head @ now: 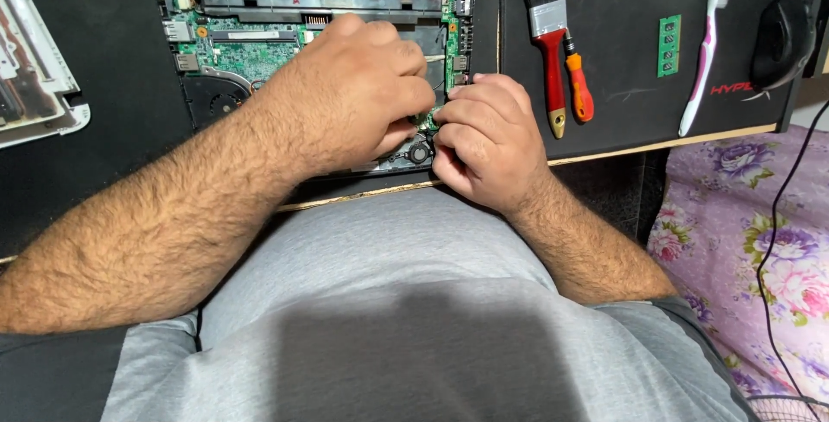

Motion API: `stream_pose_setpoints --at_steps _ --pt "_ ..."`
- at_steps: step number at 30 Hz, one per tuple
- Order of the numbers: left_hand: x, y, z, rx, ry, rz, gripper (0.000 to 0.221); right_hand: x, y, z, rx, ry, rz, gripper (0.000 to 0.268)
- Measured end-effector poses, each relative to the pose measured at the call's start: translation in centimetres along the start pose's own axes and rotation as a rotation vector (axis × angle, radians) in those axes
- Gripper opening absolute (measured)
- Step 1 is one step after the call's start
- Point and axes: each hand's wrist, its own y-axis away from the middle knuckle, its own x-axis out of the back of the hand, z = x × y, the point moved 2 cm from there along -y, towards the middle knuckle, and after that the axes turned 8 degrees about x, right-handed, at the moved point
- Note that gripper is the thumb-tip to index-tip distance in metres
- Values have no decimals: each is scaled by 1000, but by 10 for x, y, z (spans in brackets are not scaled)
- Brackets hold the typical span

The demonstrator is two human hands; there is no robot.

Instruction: The person is performing internal repairs on a laptop, connecting ribbon cables to the motherboard and using a screwdriver to fasten components.

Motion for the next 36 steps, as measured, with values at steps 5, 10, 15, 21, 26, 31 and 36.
stream_pose_setpoints --at_steps 5,10,15,21,26,31,36 --pt "-2 0 6 54 10 54 14 0 1 1 8 -18 18 11" --pt "-3 0 10 59 -69 111 19 -2 5 2 -9 -23 38 9" --pt "1 -3 -3 -14 89 -30 23 1 2 2 -15 -20 42 10" --pt "-3 -5 5 5 -1 52 17 3 3 3 -2 -17 53 6" --pt "1 -5 6 -31 41 89 18 5 5 0 7 19 66 4" --pt "-1 -5 6 -7 60 85 14 3 8 2 -27 18 66 7" --pt "-1 -5 6 15 49 68 15 2 6 4 -83 -16 62 8"
